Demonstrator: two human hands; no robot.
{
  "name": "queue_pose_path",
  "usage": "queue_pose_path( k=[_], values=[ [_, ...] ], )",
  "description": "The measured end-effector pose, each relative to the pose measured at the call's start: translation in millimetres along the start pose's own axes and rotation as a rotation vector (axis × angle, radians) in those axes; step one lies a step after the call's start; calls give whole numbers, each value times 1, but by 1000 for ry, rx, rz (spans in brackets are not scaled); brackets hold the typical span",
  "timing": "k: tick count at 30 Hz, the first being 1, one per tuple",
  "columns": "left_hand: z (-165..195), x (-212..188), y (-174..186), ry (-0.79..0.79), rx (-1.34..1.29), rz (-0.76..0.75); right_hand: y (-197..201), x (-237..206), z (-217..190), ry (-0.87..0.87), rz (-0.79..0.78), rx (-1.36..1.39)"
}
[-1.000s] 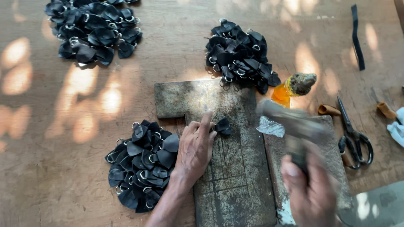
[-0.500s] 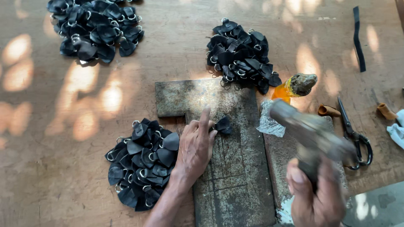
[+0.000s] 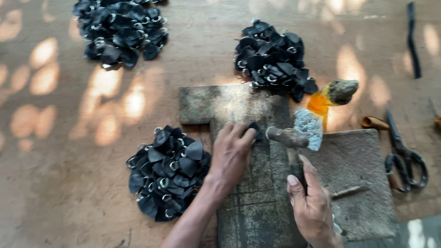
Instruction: The person picks up a black rubber piece with a metal ring from a pile, places it on a stone block, and hammers the ring flat with a small mallet, then sets the finished piece into a growing pile. They repeat this cycle continuously, occasionally gathering finished pieces into larger heaps on the workbench.
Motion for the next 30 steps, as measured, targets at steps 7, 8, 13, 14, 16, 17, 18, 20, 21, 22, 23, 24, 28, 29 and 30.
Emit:
queue_pose_path(
  k=[7,8,13,14,16,17,18,20,21,22,23,24,28,29,30],
  values=[
    [12,57,13,42,414,219,-22,12,11,-30,-69,49],
    [10,54,11,38,326,98,-22,14,12,-16,-77,96],
    [-27,-13,47,280,80,-270,-24,16,23,-69,-100,144],
    [-43,-24,53,386,109,-359,-25,17,24,-77,-103,127],
    [-53,-39,73,396,126,-389,-26,19,26,-85,-102,118],
    [-45,-44,86,303,112,-331,-26,19,27,-86,-99,125],
    [-37,-45,95,210,100,-272,-26,19,28,-86,-96,134],
    [-49,-53,88,297,55,-352,-27,18,28,-77,-87,120],
    [-56,-57,84,340,32,-388,-27,18,27,-68,-83,111],
    [-58,-59,84,331,28,-381,-27,18,27,-67,-76,106],
    [-60,-60,83,322,22,-376,-26,18,27,-69,-67,100],
    [-62,-61,83,315,14,-375,-26,17,27,-75,-61,93],
    [-63,-57,80,242,-1,-392,-27,16,22,-64,-67,68],
    [-63,-55,78,234,16,-407,-26,16,23,-76,-64,65],
    [-61,-53,77,225,33,-418,-26,15,23,-85,-60,61]
  ],
)
Point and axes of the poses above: each hand's wrist, its own x-axis towards the middle knuckle, its own y-axis out of the back of the hand, z = x × y, the point moved 10 cm from there along x, towards the middle knuckle, and after that the axes turned 7 degrees about -z, right-handed, at the moved point
